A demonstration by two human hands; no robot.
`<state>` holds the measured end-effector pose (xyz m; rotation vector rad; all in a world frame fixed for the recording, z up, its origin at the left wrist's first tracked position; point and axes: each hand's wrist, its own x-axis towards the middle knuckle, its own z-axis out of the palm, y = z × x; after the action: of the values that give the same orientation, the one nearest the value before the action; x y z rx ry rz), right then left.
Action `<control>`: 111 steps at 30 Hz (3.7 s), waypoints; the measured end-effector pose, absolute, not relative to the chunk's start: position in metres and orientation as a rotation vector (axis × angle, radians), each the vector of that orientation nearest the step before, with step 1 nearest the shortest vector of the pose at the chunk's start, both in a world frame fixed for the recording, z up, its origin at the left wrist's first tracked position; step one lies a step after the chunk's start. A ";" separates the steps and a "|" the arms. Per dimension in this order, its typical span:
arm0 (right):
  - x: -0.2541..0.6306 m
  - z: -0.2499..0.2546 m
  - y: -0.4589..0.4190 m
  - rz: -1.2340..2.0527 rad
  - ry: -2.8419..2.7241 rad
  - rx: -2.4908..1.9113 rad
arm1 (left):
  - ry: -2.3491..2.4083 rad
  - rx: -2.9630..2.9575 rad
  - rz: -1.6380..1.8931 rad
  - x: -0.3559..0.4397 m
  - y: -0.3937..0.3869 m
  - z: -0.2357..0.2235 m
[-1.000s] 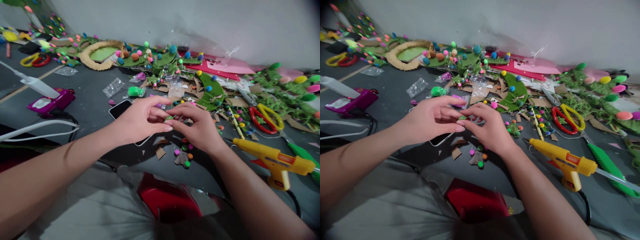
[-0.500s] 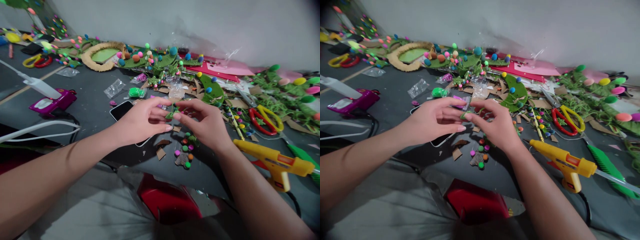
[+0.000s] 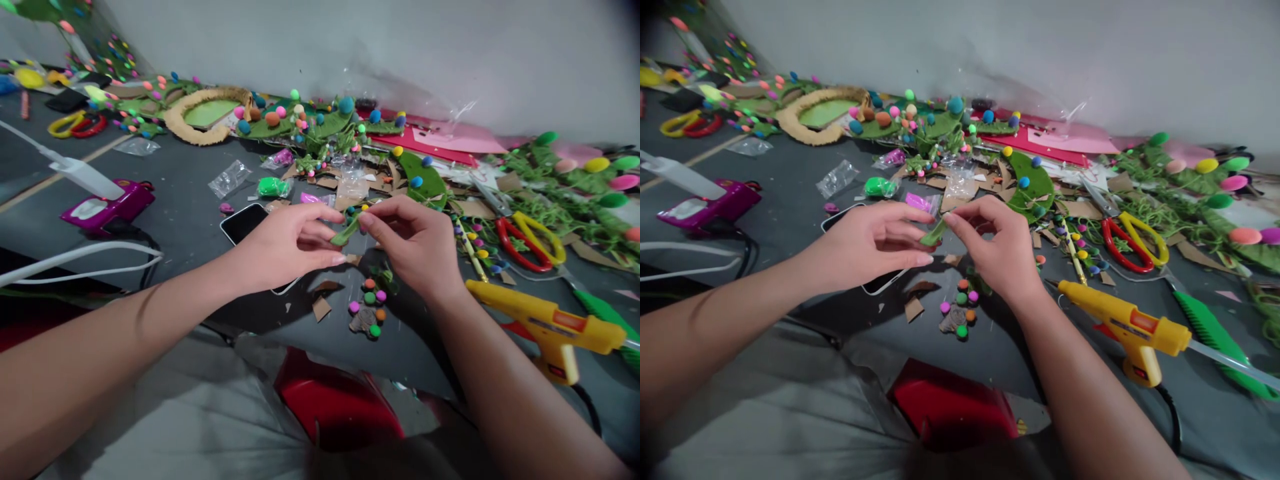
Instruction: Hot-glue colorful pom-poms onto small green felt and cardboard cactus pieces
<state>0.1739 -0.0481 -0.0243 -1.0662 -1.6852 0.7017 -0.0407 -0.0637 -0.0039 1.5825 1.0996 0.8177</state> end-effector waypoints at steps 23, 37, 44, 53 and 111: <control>0.171 -0.023 -0.049 0.740 -1.842 -0.972 | 1.008 1.510 0.855 -0.038 -0.064 -0.008; 0.176 -0.023 -0.045 0.626 -1.656 -1.078 | 1.141 1.580 0.814 -0.038 -0.065 0.000; 0.168 -0.022 -0.051 0.790 -1.932 -0.940 | 1.045 1.507 0.859 -0.039 -0.065 -0.002; 0.174 -0.022 -0.048 0.684 -1.721 -1.038 | 1.122 1.598 0.815 -0.039 -0.064 0.001; 0.168 -0.016 -0.059 1.042 -1.829 -0.893 | 0.875 1.484 0.580 -0.062 -0.050 0.019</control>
<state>0.1679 -0.0586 -0.0160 -0.8927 -1.8291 1.0416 -0.0624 -0.0504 0.0187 1.4845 0.8749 0.5796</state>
